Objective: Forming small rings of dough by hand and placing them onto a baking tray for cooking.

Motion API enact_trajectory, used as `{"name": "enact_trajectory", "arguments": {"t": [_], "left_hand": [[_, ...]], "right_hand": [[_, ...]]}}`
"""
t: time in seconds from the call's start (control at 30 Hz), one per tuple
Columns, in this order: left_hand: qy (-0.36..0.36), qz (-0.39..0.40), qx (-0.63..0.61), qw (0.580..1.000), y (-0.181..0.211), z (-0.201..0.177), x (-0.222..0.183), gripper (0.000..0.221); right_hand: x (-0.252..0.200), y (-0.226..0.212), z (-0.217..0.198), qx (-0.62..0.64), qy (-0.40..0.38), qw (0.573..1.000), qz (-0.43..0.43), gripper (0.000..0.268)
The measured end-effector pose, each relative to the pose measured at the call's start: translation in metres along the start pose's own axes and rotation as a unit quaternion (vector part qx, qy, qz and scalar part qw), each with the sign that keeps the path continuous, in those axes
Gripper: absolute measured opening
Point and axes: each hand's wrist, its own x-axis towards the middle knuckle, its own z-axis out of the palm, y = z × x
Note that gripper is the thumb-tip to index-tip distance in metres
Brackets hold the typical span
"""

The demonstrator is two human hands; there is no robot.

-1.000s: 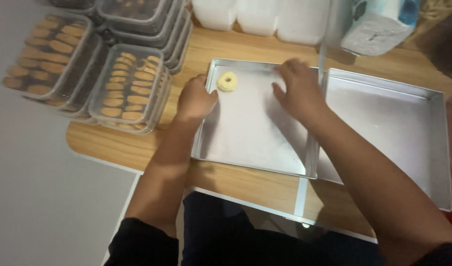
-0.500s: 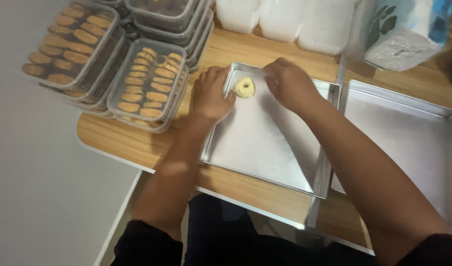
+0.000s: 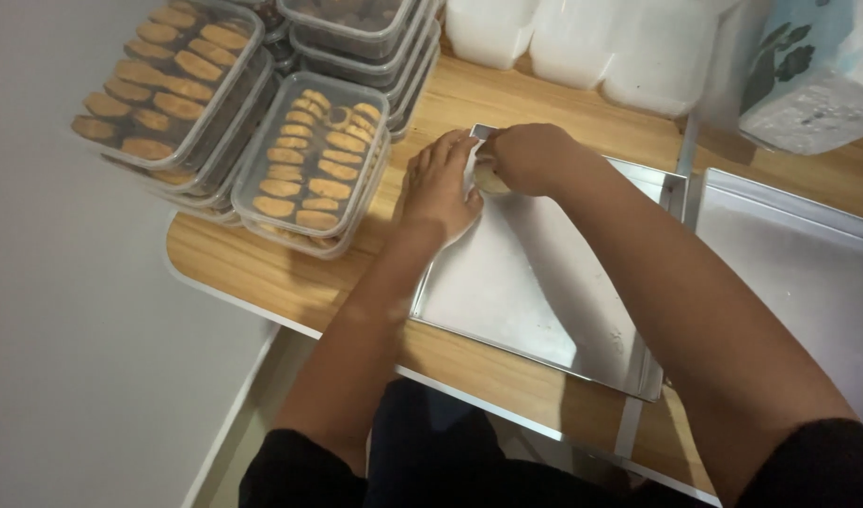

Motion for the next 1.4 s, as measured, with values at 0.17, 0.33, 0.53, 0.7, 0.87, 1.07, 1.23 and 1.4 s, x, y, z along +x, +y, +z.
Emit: {"name": "enact_trajectory", "arguments": {"t": [0.17,0.33,0.53,0.7,0.87,1.07,1.23,1.4], "left_hand": [[0.017,0.005,-0.021,1.0,0.0,-0.002,-0.003,0.075],[0.034,0.018,-0.017,0.999,-0.004,0.002,-0.002,0.074],[0.042,0.016,-0.039,0.998,-0.007,0.006,-0.001,0.072],[0.037,0.014,-0.034,0.999,-0.001,-0.001,-0.003,0.068],[0.029,0.014,-0.051,0.998,-0.001,-0.002,-0.004,0.068],[0.018,0.005,-0.042,0.999,-0.001,-0.003,-0.003,0.066],[0.022,0.01,-0.022,0.999,-0.006,0.002,0.001,0.065],[0.112,0.05,-0.056,0.991,-0.016,0.008,0.005,0.056]], "right_hand": [[-0.003,-0.003,-0.008,-0.011,-0.034,0.999,-0.01,0.031],[-0.011,-0.018,-0.04,0.022,-0.085,0.996,0.008,0.033],[-0.016,-0.023,-0.058,0.056,-0.102,0.993,0.033,0.035],[-0.015,-0.018,-0.055,0.098,-0.105,0.99,0.0,0.044],[-0.013,-0.012,-0.054,0.12,-0.102,0.987,-0.009,0.042],[-0.02,-0.011,-0.045,0.112,-0.103,0.988,-0.004,0.049],[-0.015,0.001,-0.023,0.112,-0.081,0.99,-0.02,0.04],[-0.027,0.015,-0.023,0.224,-0.023,0.974,-0.029,0.036]]}}
